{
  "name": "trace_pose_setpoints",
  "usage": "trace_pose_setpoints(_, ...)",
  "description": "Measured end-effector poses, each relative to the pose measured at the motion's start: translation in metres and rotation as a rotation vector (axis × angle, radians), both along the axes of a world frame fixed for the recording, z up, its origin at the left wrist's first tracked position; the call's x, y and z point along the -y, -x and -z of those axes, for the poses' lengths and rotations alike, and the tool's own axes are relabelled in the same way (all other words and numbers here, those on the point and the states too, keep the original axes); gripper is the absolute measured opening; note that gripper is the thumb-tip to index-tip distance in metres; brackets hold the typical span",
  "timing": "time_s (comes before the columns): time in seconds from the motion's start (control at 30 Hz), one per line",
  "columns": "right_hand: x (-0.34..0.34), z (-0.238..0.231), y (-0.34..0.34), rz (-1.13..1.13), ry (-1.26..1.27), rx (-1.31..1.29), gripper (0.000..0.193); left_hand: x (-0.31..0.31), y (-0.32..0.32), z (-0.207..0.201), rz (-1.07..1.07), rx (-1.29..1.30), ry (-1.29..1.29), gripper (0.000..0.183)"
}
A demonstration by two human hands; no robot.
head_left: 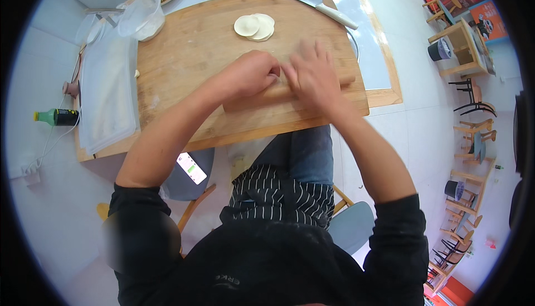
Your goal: The person rolls small dough pieces into flat discs using a rolling pin on a wooden board, then places them into a container. The person also rolls a long dough log and cuts it into small pieces with a knife.
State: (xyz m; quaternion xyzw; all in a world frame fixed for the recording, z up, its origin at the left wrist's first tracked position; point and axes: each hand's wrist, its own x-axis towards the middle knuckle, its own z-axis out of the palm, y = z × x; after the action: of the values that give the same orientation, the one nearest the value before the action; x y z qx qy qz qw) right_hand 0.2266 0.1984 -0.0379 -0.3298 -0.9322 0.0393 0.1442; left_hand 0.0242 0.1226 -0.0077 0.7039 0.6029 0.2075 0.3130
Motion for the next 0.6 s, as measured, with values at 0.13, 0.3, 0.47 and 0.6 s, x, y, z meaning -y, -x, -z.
trace_pose_setpoints(0.13, 0.059, -0.009, -0.057, -0.049, 0.033, -0.007, 0.04, 0.016, -0.007, 0.006, -0.234, 0.046, -0.064, 0.016)
trace_pose_setpoints(0.3, 0.036, -0.002, -0.035, 0.001, 0.085, 0.046, 0.039, 0.021, -0.009, -0.002, -0.248, 0.014, 0.041, 0.017)
trace_pose_setpoints(0.47, -0.017, 0.012, 0.024, 0.098, 0.067, 0.027, 0.043, 0.012, 0.001, -0.008, -0.238, 0.01, 0.134, 0.018)
trace_pose_setpoints(0.6, -0.035, 0.01, 0.049, 0.152, 0.08, -0.047, 0.044, 0.002, 0.005, -0.007, -0.206, 0.094, 0.096, 0.019)
